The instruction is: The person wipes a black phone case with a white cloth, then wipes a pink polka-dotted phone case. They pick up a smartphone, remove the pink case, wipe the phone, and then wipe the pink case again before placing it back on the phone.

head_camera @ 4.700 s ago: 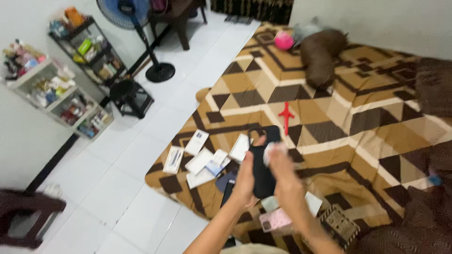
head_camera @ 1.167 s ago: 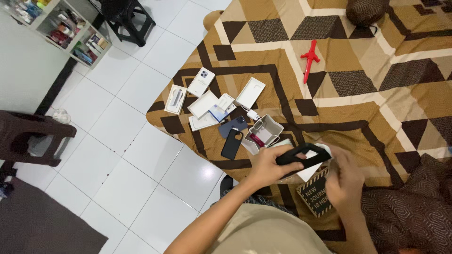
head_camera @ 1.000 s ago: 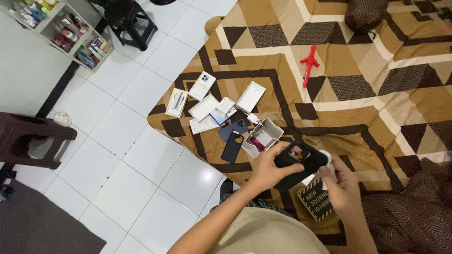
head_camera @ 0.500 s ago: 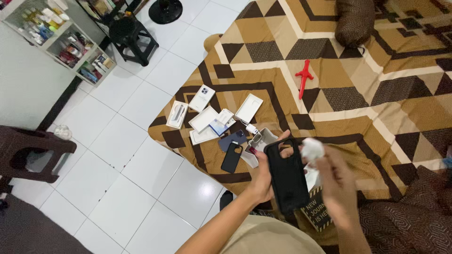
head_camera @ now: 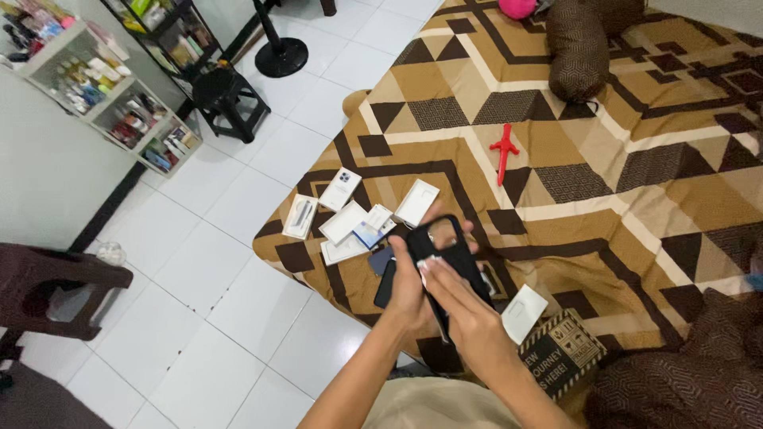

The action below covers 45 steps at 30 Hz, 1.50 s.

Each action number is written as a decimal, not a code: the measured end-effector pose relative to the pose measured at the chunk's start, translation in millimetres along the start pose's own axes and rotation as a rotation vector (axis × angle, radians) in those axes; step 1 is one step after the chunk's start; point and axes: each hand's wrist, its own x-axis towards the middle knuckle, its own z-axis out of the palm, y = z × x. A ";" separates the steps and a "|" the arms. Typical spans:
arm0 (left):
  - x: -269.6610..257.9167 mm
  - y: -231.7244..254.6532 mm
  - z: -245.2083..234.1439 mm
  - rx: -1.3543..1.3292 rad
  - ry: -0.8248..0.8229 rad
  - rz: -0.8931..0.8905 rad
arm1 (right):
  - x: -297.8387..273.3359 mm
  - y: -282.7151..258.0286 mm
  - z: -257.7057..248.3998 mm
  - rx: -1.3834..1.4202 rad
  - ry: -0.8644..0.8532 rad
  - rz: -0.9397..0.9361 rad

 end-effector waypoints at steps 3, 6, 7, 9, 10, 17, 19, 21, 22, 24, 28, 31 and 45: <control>6.0 21.4 2.3 -0.052 0.051 0.108 | -6.7 -2.3 -4.5 0.005 -0.059 -0.026; 6.5 25.7 8.4 -0.050 0.056 0.136 | 4.2 -1.8 0.8 0.015 -0.020 -0.051; 3.6 23.7 9.9 -0.021 0.067 0.129 | 9.0 -1.5 3.7 -0.039 0.001 -0.072; 0.3 18.8 12.0 0.037 0.085 0.118 | 23.5 1.7 10.6 -0.150 0.048 -0.118; -0.8 17.1 12.5 0.035 0.086 0.098 | 28.2 2.0 12.6 -0.138 0.058 -0.128; -0.8 20.4 2.9 0.043 0.069 0.169 | 3.0 -0.2 4.6 0.002 -0.096 -0.049; 2.7 23.0 3.9 0.027 0.057 0.177 | -4.7 1.3 -6.8 0.050 -0.143 -0.016; 6.0 26.9 7.9 -0.013 0.020 0.164 | -3.6 1.4 -20.6 0.137 -0.166 0.018; 5.8 27.7 10.4 -0.017 -0.005 0.161 | -0.9 0.2 -26.2 0.125 -0.083 0.066; 7.2 27.5 17.6 -0.025 -0.056 0.158 | 12.6 0.6 -37.3 0.100 0.080 0.163; 5.8 23.2 28.9 0.067 -0.049 0.120 | 41.4 -2.4 -29.0 -0.109 0.310 -0.073; 3.8 20.9 30.1 0.097 -0.079 0.131 | 42.2 -4.6 -13.9 -0.142 0.279 -0.119; 1.8 24.7 21.5 0.065 -0.018 0.104 | 35.1 0.9 0.1 0.010 0.261 -0.028</control>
